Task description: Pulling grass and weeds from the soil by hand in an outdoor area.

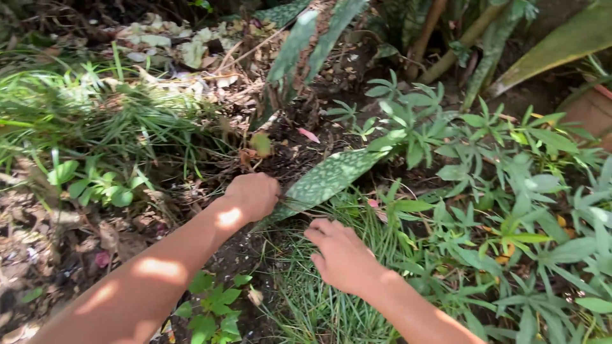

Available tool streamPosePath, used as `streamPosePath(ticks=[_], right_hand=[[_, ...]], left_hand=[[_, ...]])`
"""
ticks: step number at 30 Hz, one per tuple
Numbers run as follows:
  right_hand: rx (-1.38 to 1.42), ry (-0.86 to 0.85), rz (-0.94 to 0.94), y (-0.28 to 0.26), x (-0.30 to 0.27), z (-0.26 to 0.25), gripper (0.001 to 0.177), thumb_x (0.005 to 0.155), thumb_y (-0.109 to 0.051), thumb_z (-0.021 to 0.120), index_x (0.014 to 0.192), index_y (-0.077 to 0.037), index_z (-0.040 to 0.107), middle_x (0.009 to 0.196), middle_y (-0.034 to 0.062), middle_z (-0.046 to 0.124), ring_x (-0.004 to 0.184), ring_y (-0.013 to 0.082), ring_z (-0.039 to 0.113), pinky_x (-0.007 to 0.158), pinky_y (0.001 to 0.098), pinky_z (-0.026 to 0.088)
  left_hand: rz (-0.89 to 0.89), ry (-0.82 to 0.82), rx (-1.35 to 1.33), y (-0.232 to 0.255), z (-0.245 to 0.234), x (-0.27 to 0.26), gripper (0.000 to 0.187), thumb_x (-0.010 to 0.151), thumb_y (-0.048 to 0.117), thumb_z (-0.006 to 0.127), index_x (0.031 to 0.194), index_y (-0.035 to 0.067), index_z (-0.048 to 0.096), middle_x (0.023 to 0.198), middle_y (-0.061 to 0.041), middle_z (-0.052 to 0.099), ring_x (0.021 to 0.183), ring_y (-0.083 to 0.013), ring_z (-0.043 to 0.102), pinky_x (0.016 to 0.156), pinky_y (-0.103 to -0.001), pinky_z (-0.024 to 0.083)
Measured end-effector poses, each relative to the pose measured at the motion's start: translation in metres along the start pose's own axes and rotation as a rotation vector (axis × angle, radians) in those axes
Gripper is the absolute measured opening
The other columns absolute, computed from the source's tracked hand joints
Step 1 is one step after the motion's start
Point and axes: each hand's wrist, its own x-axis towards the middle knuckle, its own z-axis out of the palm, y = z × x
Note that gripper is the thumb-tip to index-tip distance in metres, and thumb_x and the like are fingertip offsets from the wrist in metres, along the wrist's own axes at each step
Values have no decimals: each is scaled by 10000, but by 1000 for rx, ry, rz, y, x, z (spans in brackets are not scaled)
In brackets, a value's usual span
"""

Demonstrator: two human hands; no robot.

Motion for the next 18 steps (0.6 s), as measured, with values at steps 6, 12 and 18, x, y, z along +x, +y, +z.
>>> streamPosePath(ticks=[6,12,18], right_hand=[[-37,-134,-43,22,-27,4,487,901,-177,655,1366,-64,562,1459,119,471,1332,359,443,1119,479,344],[1,-109,-123,29,-55,-65,420,919,-184,648,1325,-82,615,1430,109,531,1302,335,509,1090,443,396],[-203,-157,-168,60,-92,-182,386,869,-166,673,1246,-81,668,1301,79,638,1175,310,616,1021,416,486]], left_hand=[[-31,-14,79,9,-3,1,213,925,248,634,1018,104,759,1005,-150,753,944,-339,743,804,-454,613],[-18,55,129,1,-21,-14,199,901,190,626,1031,106,752,1003,-147,760,929,-337,748,800,-457,615],[-3,240,121,-22,-23,-26,215,903,218,618,1058,113,724,1002,-131,744,923,-320,738,772,-454,617]])
